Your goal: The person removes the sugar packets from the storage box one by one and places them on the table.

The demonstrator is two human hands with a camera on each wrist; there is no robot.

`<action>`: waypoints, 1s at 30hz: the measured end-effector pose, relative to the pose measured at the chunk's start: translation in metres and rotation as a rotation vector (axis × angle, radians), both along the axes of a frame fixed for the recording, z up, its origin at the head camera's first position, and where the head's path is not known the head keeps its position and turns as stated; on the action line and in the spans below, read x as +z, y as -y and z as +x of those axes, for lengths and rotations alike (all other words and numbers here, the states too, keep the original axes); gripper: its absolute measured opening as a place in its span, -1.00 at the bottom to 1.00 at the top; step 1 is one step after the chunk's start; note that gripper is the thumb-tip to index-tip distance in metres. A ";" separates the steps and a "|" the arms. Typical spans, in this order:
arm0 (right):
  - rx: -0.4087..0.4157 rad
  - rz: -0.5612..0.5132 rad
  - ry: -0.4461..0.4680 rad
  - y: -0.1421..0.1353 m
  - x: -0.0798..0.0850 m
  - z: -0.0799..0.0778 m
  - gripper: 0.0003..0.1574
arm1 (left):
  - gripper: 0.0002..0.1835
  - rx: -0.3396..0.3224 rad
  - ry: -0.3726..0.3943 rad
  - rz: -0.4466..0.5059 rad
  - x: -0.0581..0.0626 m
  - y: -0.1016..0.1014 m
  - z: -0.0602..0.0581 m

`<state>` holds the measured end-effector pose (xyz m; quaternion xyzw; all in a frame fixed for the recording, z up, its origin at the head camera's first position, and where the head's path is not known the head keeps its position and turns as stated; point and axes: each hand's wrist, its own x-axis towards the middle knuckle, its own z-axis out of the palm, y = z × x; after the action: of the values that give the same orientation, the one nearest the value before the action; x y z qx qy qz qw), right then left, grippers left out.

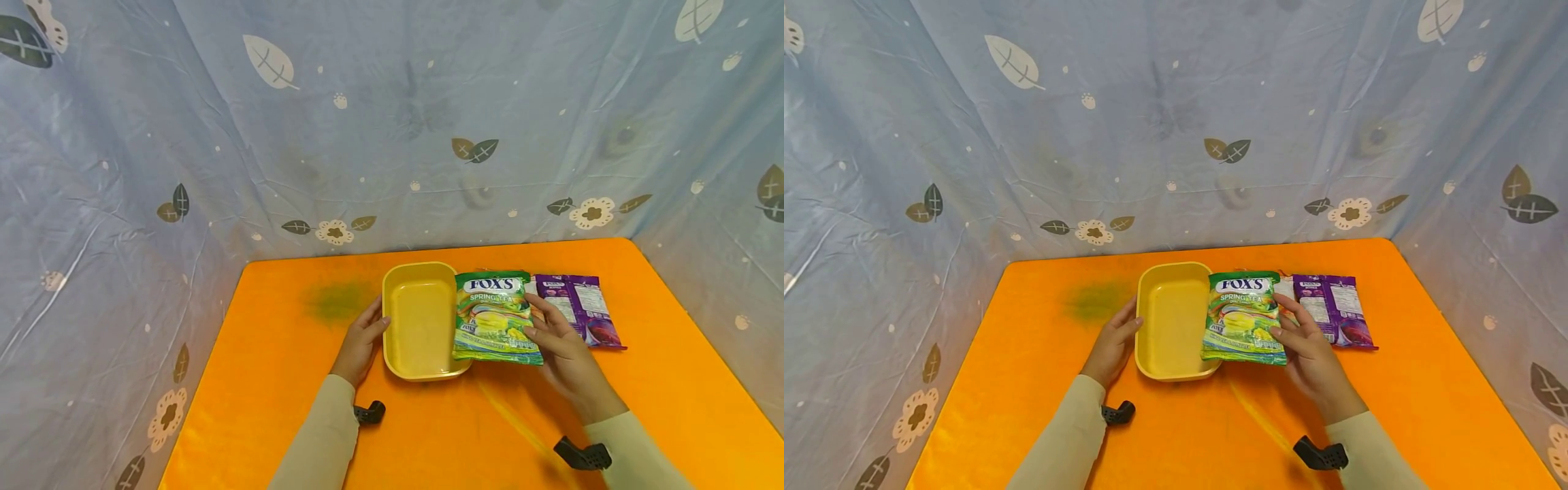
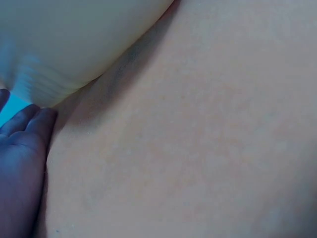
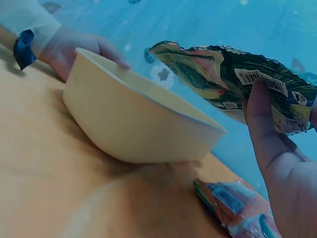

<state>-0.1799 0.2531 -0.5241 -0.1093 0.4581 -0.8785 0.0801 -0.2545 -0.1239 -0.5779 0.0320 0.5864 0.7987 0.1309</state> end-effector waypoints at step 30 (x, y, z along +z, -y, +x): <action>0.120 -0.157 0.054 -0.057 -0.038 0.055 -0.17 | -0.34 0.013 -0.016 0.013 -0.003 -0.001 -0.002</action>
<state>-0.1244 0.3097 -0.5619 -0.1190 0.3783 -0.9079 0.1361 -0.2564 -0.1230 -0.5813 0.0355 0.5825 0.8030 0.1208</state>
